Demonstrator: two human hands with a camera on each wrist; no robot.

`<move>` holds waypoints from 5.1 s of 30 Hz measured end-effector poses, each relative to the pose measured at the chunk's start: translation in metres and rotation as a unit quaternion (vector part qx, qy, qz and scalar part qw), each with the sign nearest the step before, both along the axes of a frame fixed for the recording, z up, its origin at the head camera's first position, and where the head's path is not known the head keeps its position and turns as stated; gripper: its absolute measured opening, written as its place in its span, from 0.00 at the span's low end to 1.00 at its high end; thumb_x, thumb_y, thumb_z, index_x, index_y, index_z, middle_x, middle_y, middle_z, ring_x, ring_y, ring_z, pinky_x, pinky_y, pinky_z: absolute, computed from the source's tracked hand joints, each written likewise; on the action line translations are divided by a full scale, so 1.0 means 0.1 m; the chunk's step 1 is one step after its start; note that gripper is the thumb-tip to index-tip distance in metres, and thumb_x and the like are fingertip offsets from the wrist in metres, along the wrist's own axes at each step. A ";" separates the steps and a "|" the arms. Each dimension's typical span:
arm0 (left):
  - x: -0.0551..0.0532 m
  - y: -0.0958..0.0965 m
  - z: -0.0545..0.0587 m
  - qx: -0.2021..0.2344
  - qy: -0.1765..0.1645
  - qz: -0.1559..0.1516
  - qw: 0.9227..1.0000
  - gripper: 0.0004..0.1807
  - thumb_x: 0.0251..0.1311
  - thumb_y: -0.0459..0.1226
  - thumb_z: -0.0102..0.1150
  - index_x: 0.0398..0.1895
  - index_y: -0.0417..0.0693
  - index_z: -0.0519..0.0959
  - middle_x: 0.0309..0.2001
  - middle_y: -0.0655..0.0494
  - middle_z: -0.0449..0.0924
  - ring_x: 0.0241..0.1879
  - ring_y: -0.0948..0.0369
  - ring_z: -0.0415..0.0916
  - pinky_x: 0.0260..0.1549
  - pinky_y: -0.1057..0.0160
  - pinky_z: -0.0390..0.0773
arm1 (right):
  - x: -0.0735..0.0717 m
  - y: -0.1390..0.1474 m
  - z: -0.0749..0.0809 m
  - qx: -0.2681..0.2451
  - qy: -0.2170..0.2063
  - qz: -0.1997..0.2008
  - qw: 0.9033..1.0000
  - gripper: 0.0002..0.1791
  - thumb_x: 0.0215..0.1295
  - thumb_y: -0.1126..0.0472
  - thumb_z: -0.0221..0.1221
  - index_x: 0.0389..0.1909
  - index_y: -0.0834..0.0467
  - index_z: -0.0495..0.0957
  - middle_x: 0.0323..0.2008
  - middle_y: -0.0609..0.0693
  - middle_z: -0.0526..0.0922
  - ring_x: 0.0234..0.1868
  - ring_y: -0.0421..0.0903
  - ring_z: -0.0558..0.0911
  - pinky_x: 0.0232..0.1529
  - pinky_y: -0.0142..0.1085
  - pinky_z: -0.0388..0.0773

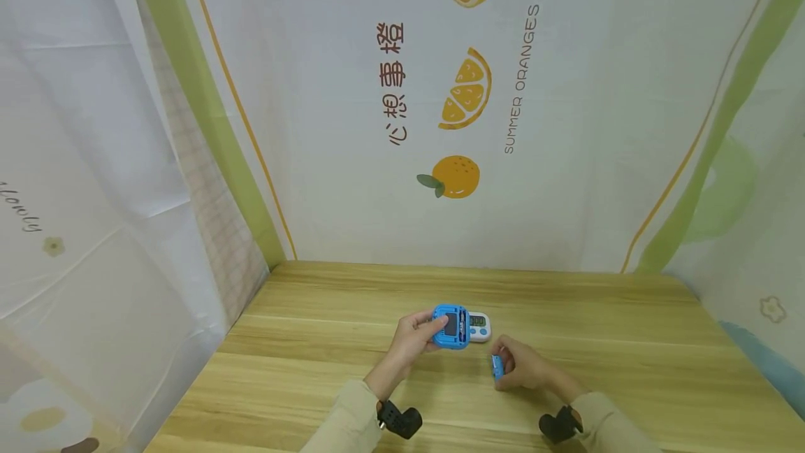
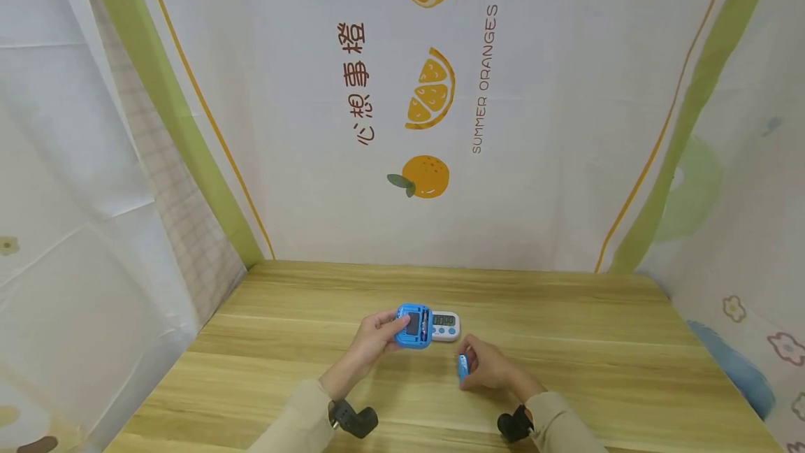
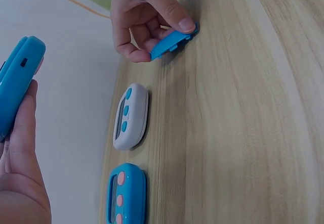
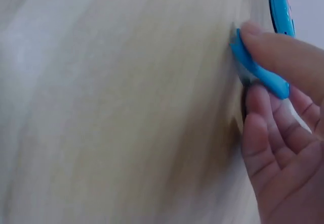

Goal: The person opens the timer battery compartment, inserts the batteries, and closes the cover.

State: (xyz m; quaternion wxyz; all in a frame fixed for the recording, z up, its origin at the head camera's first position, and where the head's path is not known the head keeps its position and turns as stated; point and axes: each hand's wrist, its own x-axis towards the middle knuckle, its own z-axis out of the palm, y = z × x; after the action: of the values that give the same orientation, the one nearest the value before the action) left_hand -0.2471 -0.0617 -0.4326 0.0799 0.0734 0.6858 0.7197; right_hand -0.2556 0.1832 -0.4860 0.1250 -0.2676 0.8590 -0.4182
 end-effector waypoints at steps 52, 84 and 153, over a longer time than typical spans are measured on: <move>-0.02 0.06 -0.03 0.022 -0.008 0.010 1.000 0.29 0.55 0.45 0.57 0.54 0.32 0.69 0.45 0.38 0.76 0.41 0.52 0.77 0.37 0.62 0.78 | -0.03 -0.57 0.62 -0.231 -0.008 -0.166 0.959 0.17 0.55 0.66 0.60 0.42 0.73 0.72 0.29 0.56 0.76 0.29 0.47 0.79 0.35 0.45 0.78; 0.00 -0.02 -0.01 0.019 0.008 -0.058 0.998 0.27 0.58 0.41 0.54 0.56 0.30 0.66 0.43 0.40 0.77 0.38 0.54 0.78 0.37 0.61 0.78 | 0.00 -0.49 0.53 -0.241 -0.084 -0.064 0.965 0.21 0.62 0.60 0.53 0.45 0.76 0.67 0.33 0.55 0.78 0.32 0.43 0.80 0.39 0.47 0.76; 0.02 0.56 -0.23 -0.014 0.025 -0.061 0.998 0.34 0.45 0.27 0.64 0.58 0.28 0.62 0.50 0.43 0.72 0.49 0.53 0.71 0.45 0.64 0.74 | 0.02 0.27 0.29 -0.179 -0.027 -0.023 0.983 0.35 0.54 0.64 0.61 0.58 0.75 0.57 0.55 0.71 0.62 0.53 0.68 0.65 0.47 0.35 0.74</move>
State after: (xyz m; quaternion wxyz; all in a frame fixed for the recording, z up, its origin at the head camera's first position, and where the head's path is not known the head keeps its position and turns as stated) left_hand -0.2449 -0.0059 -0.4552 0.1075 0.1316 0.6917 0.7019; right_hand -0.2533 0.2101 -0.4567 0.0882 -0.2546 0.7726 -0.5749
